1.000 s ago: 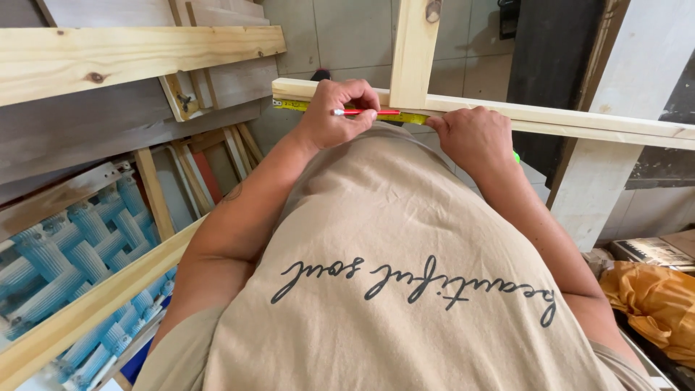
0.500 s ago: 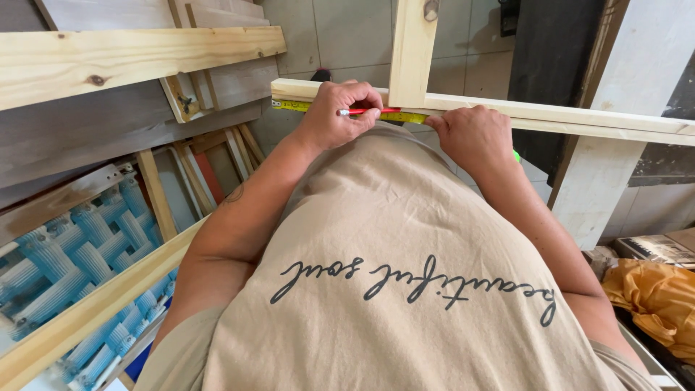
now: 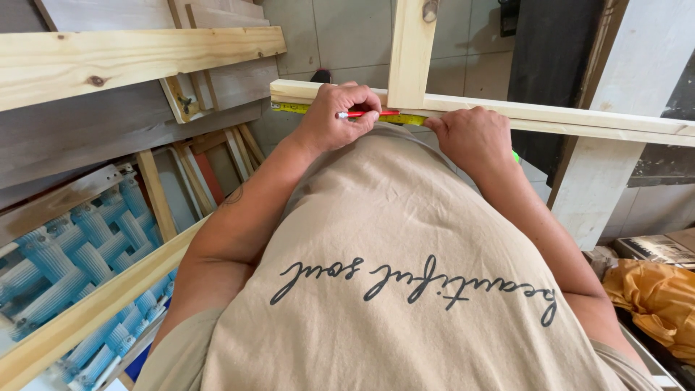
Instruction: Measuring, marking, and assembling a wooden frame structure using a tape measure, pencil, and power drill.
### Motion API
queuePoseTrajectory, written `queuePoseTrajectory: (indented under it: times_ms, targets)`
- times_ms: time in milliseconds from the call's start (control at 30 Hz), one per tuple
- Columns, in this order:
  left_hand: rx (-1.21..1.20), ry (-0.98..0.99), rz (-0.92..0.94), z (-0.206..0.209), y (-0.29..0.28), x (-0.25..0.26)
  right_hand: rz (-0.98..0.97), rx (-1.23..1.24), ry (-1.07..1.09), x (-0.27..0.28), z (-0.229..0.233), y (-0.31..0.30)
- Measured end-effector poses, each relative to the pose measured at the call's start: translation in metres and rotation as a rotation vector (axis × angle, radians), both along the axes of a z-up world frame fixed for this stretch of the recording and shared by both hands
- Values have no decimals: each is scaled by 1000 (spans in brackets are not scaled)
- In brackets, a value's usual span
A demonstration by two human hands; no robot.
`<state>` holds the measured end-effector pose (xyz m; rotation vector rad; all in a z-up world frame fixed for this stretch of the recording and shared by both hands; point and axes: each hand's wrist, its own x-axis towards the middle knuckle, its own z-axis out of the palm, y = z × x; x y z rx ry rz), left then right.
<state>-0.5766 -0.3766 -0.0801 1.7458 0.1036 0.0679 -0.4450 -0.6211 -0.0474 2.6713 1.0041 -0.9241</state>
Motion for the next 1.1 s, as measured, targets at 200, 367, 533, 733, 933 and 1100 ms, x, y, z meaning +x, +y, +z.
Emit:
queuePoseTrajectory:
  times_ms: [200,367,533,733,933,1100]
  targets:
    - [-22,-2,24,-2,-1,-1,-5,-7,0,-1,-4,-3]
    - [-2,-6,17,-5,0,0,-1,-8,0,-1,-6,-4]
    - [6,-14,0,0,1,0,2,-10,-5,-1,-8,-5]
    - [27,-22,-6,-3,0,-1,-4,-5,-6,-2,-12,-8]
    - [-4,-26,-24,-1,1,-1,6,20,-14,-2,-11,-10]
    - [-136,-31,-12,3,8,-10,22,82,49,-4,4,-13]
